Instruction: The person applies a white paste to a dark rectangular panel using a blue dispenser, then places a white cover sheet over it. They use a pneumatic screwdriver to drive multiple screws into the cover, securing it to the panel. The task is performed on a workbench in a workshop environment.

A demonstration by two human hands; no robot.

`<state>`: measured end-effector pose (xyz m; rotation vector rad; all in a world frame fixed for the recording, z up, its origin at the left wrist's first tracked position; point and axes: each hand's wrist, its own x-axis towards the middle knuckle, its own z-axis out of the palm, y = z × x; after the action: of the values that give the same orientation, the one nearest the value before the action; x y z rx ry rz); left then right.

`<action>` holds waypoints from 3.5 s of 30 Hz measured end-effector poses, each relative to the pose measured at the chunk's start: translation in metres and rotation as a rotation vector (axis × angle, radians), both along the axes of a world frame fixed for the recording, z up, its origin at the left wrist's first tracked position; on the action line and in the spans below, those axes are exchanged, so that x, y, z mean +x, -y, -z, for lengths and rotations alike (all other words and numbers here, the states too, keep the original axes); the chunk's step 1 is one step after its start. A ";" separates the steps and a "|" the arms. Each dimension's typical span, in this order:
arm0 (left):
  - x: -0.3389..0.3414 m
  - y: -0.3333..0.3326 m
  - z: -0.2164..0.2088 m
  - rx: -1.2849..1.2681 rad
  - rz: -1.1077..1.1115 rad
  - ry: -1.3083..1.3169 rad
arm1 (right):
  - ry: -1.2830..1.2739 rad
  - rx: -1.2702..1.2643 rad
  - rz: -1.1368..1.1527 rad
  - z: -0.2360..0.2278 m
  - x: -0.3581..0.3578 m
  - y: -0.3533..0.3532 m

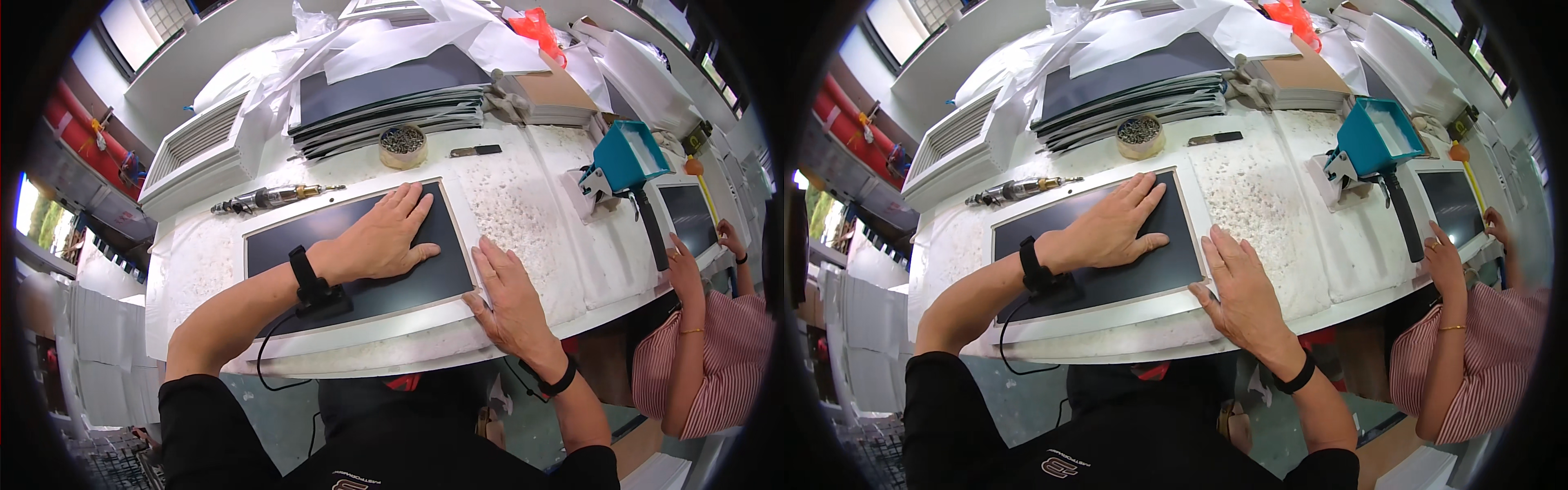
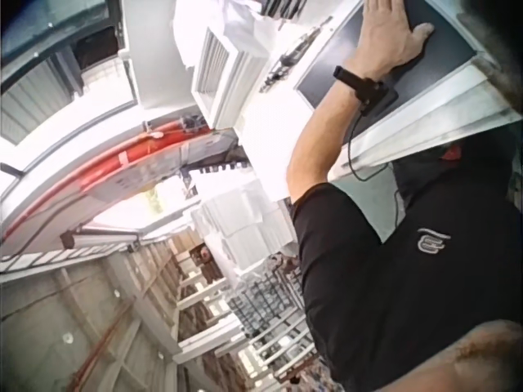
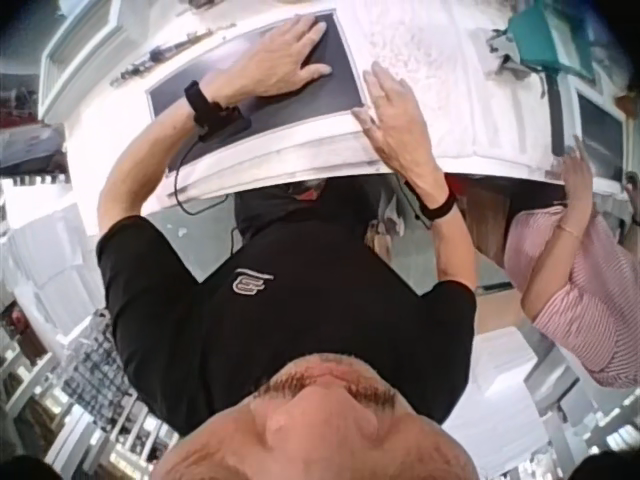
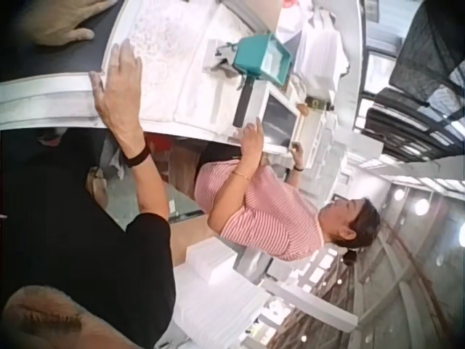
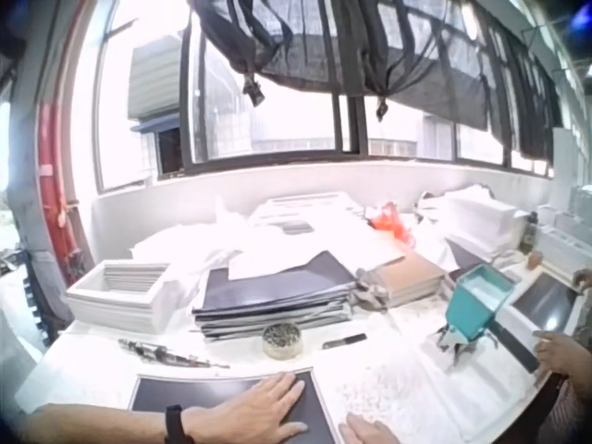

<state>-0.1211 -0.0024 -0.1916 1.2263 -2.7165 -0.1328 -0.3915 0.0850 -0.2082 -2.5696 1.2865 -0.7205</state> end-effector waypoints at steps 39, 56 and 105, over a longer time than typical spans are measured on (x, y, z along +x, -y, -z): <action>0.219 -0.155 -0.026 0.285 -0.335 0.085 | -0.084 -0.046 0.070 0.006 0.016 -0.023; 0.240 -0.110 -0.051 0.167 -0.436 -0.212 | -0.082 -0.129 0.142 0.015 0.025 -0.033; 0.182 -0.576 0.275 1.277 -1.064 -0.563 | 0.509 1.555 0.473 0.294 -0.120 -0.288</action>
<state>0.0613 0.5740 -0.4663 2.1670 -1.0389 -1.8121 -0.5115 0.3730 -0.5021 -0.8090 1.3636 -0.1681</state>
